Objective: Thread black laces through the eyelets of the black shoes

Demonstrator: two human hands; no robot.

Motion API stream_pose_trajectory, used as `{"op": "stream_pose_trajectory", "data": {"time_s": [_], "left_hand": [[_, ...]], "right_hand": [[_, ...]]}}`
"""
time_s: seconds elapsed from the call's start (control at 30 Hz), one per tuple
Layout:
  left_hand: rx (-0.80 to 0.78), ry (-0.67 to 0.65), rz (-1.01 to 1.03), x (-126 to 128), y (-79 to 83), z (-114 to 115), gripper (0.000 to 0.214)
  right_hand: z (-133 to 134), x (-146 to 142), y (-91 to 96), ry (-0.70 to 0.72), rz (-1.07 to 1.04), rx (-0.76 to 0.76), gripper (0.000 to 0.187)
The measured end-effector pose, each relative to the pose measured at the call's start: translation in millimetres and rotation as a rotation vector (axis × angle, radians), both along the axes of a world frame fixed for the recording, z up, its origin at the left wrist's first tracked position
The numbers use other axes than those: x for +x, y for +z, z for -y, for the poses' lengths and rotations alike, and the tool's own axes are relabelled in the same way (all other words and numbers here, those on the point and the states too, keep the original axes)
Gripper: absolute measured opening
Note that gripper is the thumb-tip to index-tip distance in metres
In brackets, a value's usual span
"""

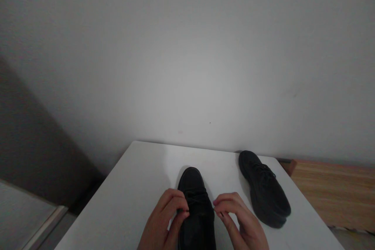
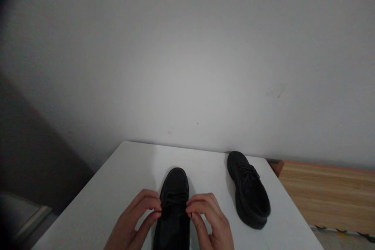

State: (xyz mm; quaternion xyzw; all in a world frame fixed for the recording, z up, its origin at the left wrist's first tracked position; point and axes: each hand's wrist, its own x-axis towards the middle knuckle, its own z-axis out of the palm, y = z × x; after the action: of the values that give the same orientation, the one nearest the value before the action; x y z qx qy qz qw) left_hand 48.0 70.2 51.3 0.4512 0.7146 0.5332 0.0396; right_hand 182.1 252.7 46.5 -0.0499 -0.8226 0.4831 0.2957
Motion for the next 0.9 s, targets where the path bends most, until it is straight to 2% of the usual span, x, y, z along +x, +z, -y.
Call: {"op": "stream_pose_trajectory", "data": {"time_s": [0.1,0.27,0.43,0.5,0.57,0.63,0.7,0.73,0.83,0.9], "left_hand": [[0.065,-0.029,0.0,1.4,0.6,-1.3,0.014],[0.003,-0.074,0.064,3.0,-8.3,-3.2,0.012],[-0.003,-0.043,0.12,5.3,-14.9,-4.4,0.007],[0.0,-0.03,0.145,4.8,-20.7,-5.7,0.008],[0.045,-0.03,0.182,3.2,-30.6,-7.2,0.003],[0.104,-0.075,0.227,1.5,-44.2,-8.3,0.03],[0.095,-0.159,0.252,0.7,-59.7,-8.7,0.058],[0.064,-0.194,0.248,1.0,-67.2,-8.7,0.063],[0.019,-0.189,0.201,4.4,-85.7,-8.2,0.054],[0.057,-0.141,0.176,7.8,-93.0,-8.5,0.062]], "right_hand": [[9.3,-4.3,1.3,0.038,-0.02,-0.044,0.02],[22.5,-13.6,-10.3,-0.03,0.045,-0.089,0.02],[23.9,-22.4,-3.4,0.152,0.23,0.048,0.013],[23.9,-25.9,0.0,0.169,0.279,0.057,0.015],[23.7,-28.4,0.2,0.151,0.298,0.013,0.014],[23.2,-29.8,-2.2,0.139,0.277,-0.021,0.011],[22.2,-30.4,-5.2,0.149,0.214,-0.006,0.012],[21.4,-30.4,-6.2,0.162,0.165,0.022,0.014],[18.4,-28.4,-6.5,0.212,-0.003,0.124,0.02],[16.0,-24.7,-5.7,0.248,-0.097,0.165,0.021]]}}
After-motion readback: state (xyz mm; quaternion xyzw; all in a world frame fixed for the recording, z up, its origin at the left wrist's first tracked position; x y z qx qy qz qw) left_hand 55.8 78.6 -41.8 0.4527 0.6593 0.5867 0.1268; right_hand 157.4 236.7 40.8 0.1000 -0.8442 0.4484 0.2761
